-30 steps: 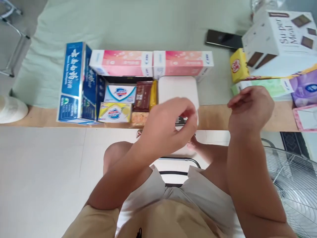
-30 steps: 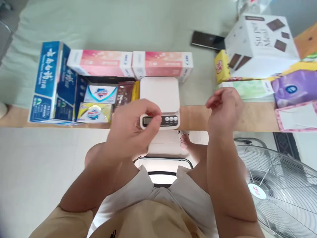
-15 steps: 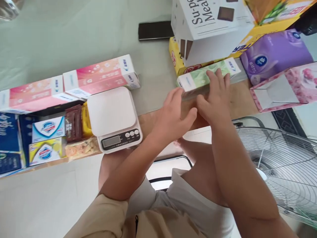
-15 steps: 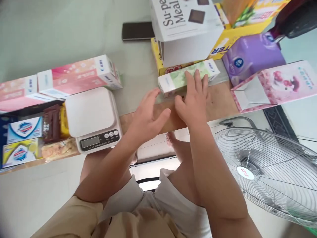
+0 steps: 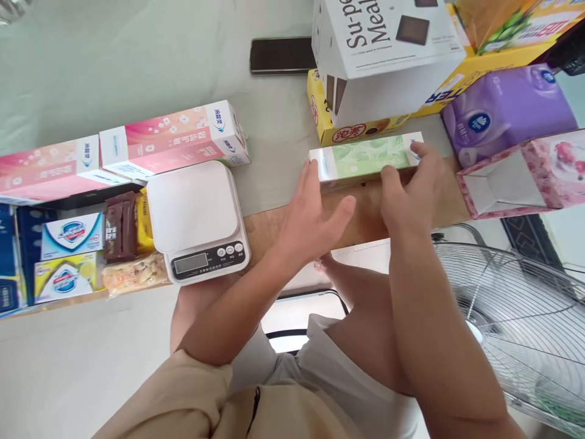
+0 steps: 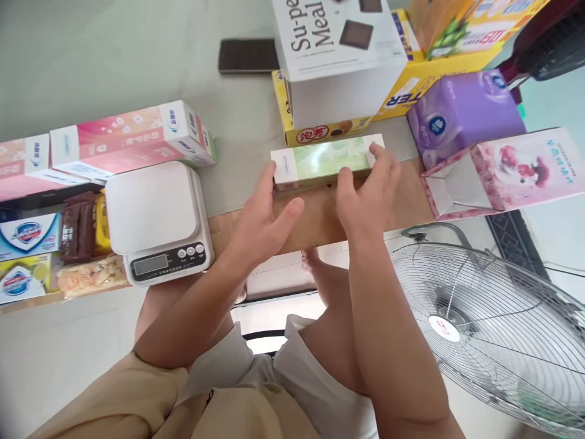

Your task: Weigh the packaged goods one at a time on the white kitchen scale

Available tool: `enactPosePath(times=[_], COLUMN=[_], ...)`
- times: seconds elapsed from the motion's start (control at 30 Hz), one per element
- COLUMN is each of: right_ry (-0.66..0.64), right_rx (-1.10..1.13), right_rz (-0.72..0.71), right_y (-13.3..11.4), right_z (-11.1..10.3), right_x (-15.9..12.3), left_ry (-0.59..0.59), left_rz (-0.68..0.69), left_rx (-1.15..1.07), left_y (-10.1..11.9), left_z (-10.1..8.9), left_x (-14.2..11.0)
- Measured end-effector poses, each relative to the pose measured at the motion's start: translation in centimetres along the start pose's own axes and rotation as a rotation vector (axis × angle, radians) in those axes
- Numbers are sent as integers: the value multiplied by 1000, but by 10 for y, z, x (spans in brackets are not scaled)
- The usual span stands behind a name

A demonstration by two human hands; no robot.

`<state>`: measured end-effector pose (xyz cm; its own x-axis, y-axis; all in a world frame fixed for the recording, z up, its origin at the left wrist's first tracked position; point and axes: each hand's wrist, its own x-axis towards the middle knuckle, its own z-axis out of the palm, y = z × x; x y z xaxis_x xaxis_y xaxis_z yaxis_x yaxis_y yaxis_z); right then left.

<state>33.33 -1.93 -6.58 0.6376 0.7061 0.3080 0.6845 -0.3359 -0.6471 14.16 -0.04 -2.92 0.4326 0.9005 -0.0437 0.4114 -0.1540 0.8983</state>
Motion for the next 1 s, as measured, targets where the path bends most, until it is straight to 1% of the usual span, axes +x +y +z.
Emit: enactPosePath(times=[0.07,0.1,0.13,0.2,0.3,0.37,0.43,0.53,0.63,0.73,0.8,0.9,0.93,1.0], right_ry=[11,30,48,68,43,-15,-123,-279,-363,-430,-433,-357,-322,-278], right_rx=[68,106,142,206,294,356,412,439,401,352,323,340,358,396], right_rz=[43,50,42,-29,-160,-201,-219,-264,-312,-332,-338,-286,-246,-144], right_y=[-5,-9,-14,-27,-53,-74,-95,-119,-133,-141,-145,-148,-148,-148], right_z=[2,2,1,-1,-6,-9,-10,-5,7,19,24,28,29,30], right_x=[-5,-9,-13,-23,-42,-58,-74,-96,-113,-123,-125,-119,-116,-109], left_ry=[-29,-29,-15,38,140,215,304,429,485,493,468,432,439,469], left_rz=[-44,-31,6,89,178,198,150,-27,-179,-260,-302,-355,-341,-262], left_rx=[-40,-52,-54,-35,32,110,210,318,361,380,355,299,288,263], left_y=[1,3,6,15,29,35,36,27,11,-2,-7,-10,-11,-15], left_z=[-4,-7,-11,-23,-52,-77,-104,-140,-166,-184,-197,-218,-225,-236], left_x=[-7,-12,-18,-31,-51,-64,-75,-88,-97,-102,-105,-110,-112,-114])
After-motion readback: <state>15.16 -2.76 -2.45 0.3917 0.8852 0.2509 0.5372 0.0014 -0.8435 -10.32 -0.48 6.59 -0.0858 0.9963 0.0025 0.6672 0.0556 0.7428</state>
